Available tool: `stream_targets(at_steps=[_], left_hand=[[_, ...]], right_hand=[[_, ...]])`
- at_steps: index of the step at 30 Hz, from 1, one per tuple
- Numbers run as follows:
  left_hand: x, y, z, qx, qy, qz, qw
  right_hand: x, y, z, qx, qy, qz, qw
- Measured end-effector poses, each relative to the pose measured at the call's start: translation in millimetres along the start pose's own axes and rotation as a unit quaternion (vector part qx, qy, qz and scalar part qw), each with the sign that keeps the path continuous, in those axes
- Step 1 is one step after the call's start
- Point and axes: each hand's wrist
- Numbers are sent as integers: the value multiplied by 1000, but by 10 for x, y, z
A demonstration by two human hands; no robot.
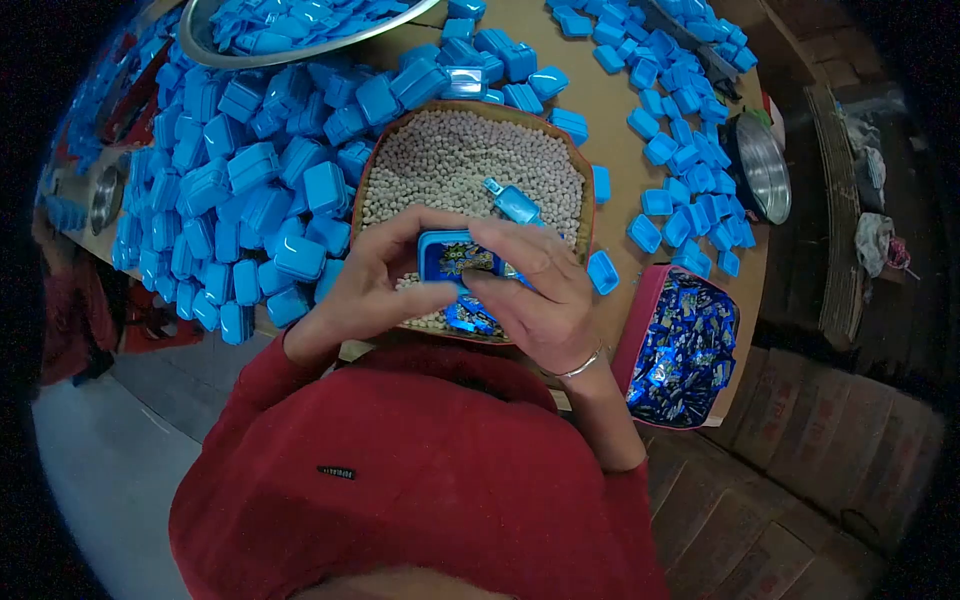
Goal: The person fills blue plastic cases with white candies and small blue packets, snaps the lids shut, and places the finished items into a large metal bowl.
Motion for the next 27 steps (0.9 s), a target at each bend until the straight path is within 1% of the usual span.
stream_targets(at_steps=[1,2,3,4,5,6,7,8,10,13,15,16,18,19,20,22,23,25,27], left_hand=[[-100,-1,27,23,21,1,1000],[-151,-3,41,44,41,1,998],[-137,-41,43,55,36,2,998],[-132,-49,23,63,4,-34,997],[-133,-60,6,70,-28,-68,995],[-130,-73,-5,77,-59,-101,990],[-85,-60,-1,64,-38,-118,990],[-107,-36,7,53,-55,-147,986],[-165,8,14,34,-88,-207,974],[-108,21,12,15,-123,-257,958],[-139,46,17,12,-131,-262,956],[-168,55,17,11,-136,-264,955],[-262,38,73,49,-13,-194,980],[-329,39,103,67,49,-157,984],[-417,77,141,74,108,-105,986],[-490,156,140,121,187,25,974],[-481,188,165,164,236,63,956],[-407,246,132,177,281,58,941],[-466,254,112,169,277,46,945]], right_hand=[[4,-36,12,-5,4,2,1000],[-19,-67,14,23,-51,-75,996],[-50,-104,12,54,-105,-149,982],[-73,-165,-3,92,-150,-263,949],[-96,-225,-18,143,-187,-372,898],[-65,-217,16,118,-209,-386,891],[-23,-197,60,94,-230,-399,883],[9,-189,95,69,-251,-412,873],[28,-197,114,75,-235,-408,879],[33,-213,134,70,-215,-390,893],[66,-233,167,67,-207,-370,903],[62,-257,182,68,-240,-379,891],[45,-358,209,68,-305,-395,864],[73,-439,248,71,-328,-381,862],[126,-445,310,25,-341,-317,884],[285,-386,411,-66,-359,-185,912],[350,-388,409,-23,-305,-47,951],[544,-354,410,-36,-292,151,944],[713,-390,364,-44,-253,219,941]])
Point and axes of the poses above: each hand's wrist, its own z-axis away from the middle knuckle, its own y-axis out of the back of the hand, x = y × z, and after that the axes turned 4 degrees about -x, right-handed
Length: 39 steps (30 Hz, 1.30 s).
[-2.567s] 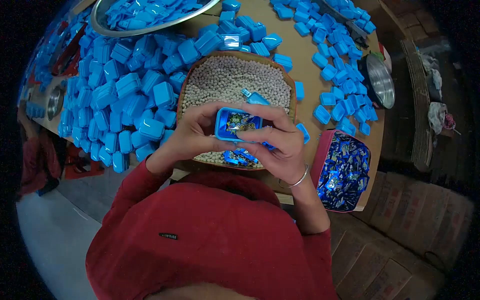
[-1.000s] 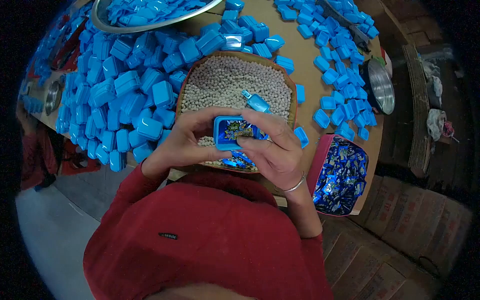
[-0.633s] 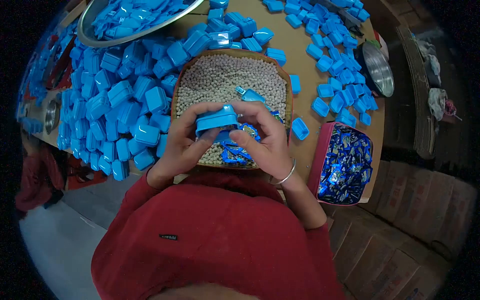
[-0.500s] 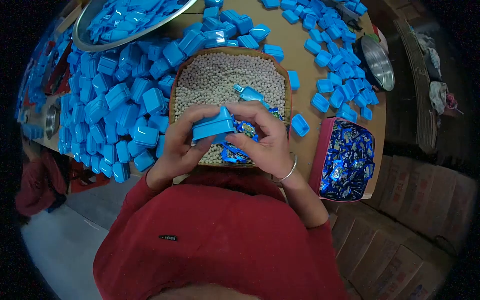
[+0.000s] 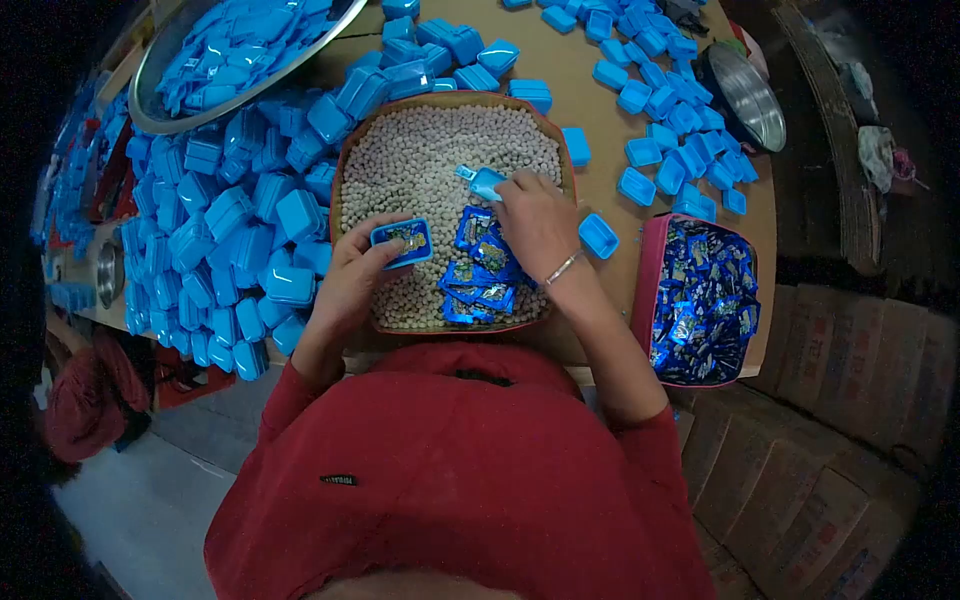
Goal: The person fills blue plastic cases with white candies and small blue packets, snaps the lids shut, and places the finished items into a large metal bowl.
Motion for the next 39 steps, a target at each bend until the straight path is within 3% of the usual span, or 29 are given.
stream_targets(at_steps=[2,5,9,10,13,14,16,21,24,27,30,33,36,37,39], left_hand=[[-96,27,-88,-3,-8,-10,1000],[-86,31,-137,-7,7,38,999],[-18,-27,-99,0,-3,58,998],[-20,-38,-114,-2,-11,53,999],[-84,-32,-180,-20,-13,34,999],[-97,-20,-195,-32,-4,50,998],[-48,-47,-177,-26,9,82,996],[-1,28,-130,-49,22,152,987],[9,29,-89,-109,-54,115,986],[47,21,-51,-138,-65,94,984],[18,-18,-98,-121,-122,35,984],[31,-41,-113,-138,-160,18,977],[55,-26,-91,-130,-157,21,979],[68,-20,-92,-126,-162,23,978],[77,-29,-78,-126,-163,27,978]], right_hand=[[97,-139,-90,2,46,58,997],[209,-175,-145,-53,17,80,995],[185,-56,-128,-8,-7,-62,998],[163,-35,-114,-58,-111,-209,970],[180,-30,-142,-95,-171,-197,961],[270,-186,-103,1,-107,-92,990],[210,-90,-116,2,-73,-52,996],[159,-114,-127,-103,-18,-15,994],[264,-129,-169,-101,9,-47,994],[377,-116,-165,-137,-8,-160,978],[360,-64,-167,-177,-6,-192,965],[359,-92,-160,-139,54,-151,977],[289,17,-151,-85,21,-167,982],[139,183,-168,-78,-24,-278,957],[-170,482,-216,-68,41,-320,944]])
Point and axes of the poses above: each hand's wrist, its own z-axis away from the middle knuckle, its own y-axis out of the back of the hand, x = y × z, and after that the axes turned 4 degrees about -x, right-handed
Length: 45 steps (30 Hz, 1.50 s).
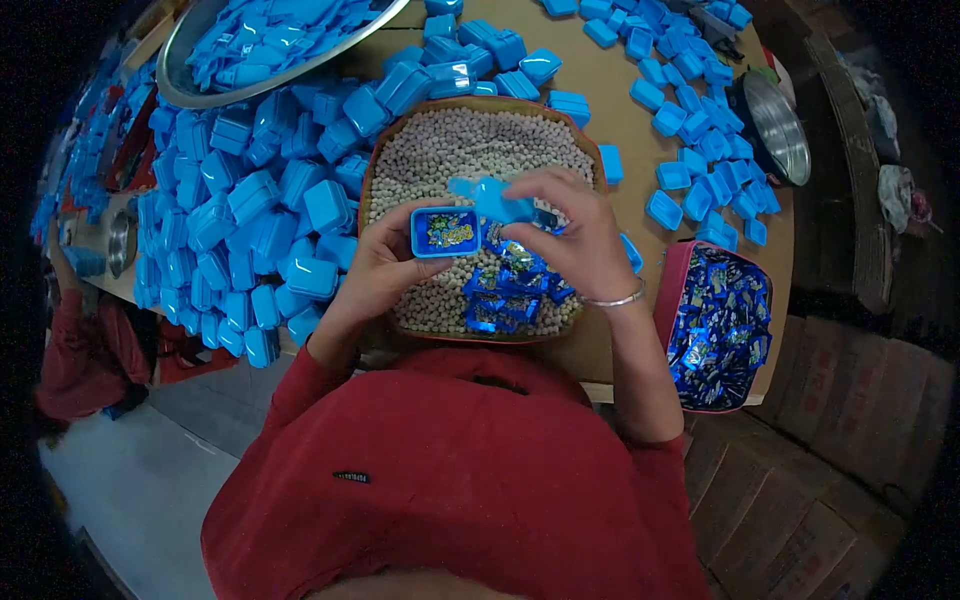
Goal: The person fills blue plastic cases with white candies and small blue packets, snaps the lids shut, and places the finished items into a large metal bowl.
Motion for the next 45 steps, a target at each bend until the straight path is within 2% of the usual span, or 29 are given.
stream_targets(at_steps=[1,4,10,13,16,24,28,34,37,40,43,45], left_hand=[[5,-12,7,-3,5,-2,1000],[3,-52,-24,-5,6,-31,999],[84,-59,27,-9,-26,-111,993],[112,-43,39,-12,1,-102,995],[170,-103,33,-13,-23,-88,996],[132,-106,27,-16,-14,-78,997],[152,-124,23,-17,-38,-82,996],[130,-96,32,-16,-10,-89,996],[149,-104,43,-19,-38,-87,995],[304,-72,96,-61,-17,-3,998],[269,-76,106,-12,45,-78,996],[299,-77,102,-23,-7,-106,994]], right_hand=[[-157,1,-13,0,31,-18,999],[-349,-66,-39,-37,111,73,990],[-396,-115,-35,-24,145,69,987],[-402,-129,-34,-10,155,69,986],[-417,-130,-16,11,157,49,986],[-433,-115,-13,3,155,67,986],[-408,-115,-17,-2,168,62,984],[-410,-146,7,18,149,52,987],[-451,-171,21,28,142,54,988],[-451,-183,49,5,129,64,990],[-421,-241,53,5,71,12,997],[-405,-260,74,17,-6,-117,993]])
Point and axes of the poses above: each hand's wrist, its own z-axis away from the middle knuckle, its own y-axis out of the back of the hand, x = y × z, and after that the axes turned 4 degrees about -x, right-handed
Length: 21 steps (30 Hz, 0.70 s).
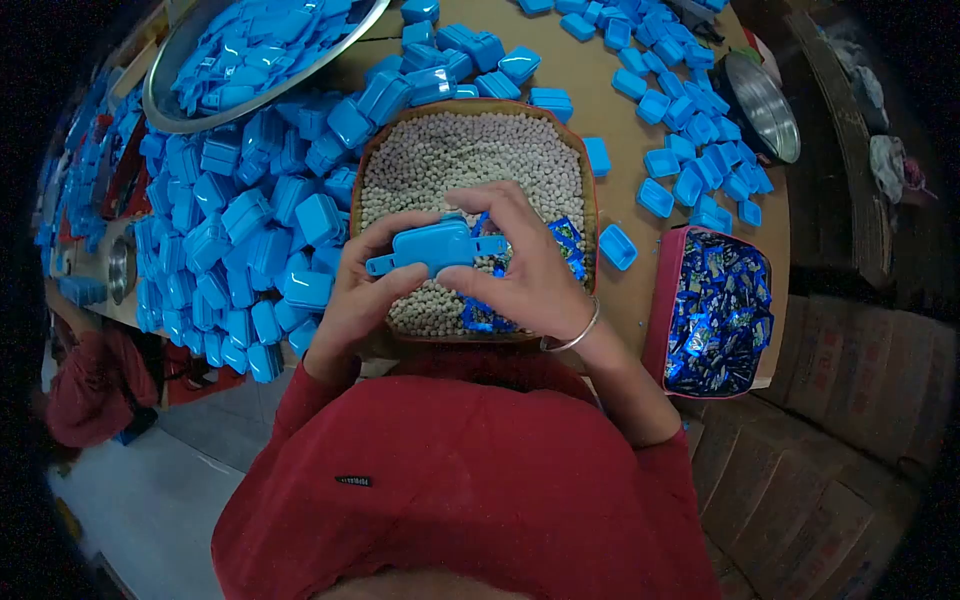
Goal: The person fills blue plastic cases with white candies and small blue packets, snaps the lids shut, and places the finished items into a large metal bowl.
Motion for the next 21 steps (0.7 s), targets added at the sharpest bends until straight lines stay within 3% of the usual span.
stream_targets(at_steps=[2,11,14,19,21], left_hand=[[5,6,0,-4,-42,-32,999],[-34,-9,35,3,-84,-55,995],[-81,-7,36,16,-78,-32,996],[-120,-129,16,47,-55,14,997],[-32,-102,-9,42,-104,-182,977]], right_hand=[[74,15,46,-26,-65,-128,989],[9,-55,55,4,-54,-125,991],[-28,-69,53,25,-120,-210,970],[-53,-61,52,27,-32,17,999],[-50,-87,50,38,21,92,995]])
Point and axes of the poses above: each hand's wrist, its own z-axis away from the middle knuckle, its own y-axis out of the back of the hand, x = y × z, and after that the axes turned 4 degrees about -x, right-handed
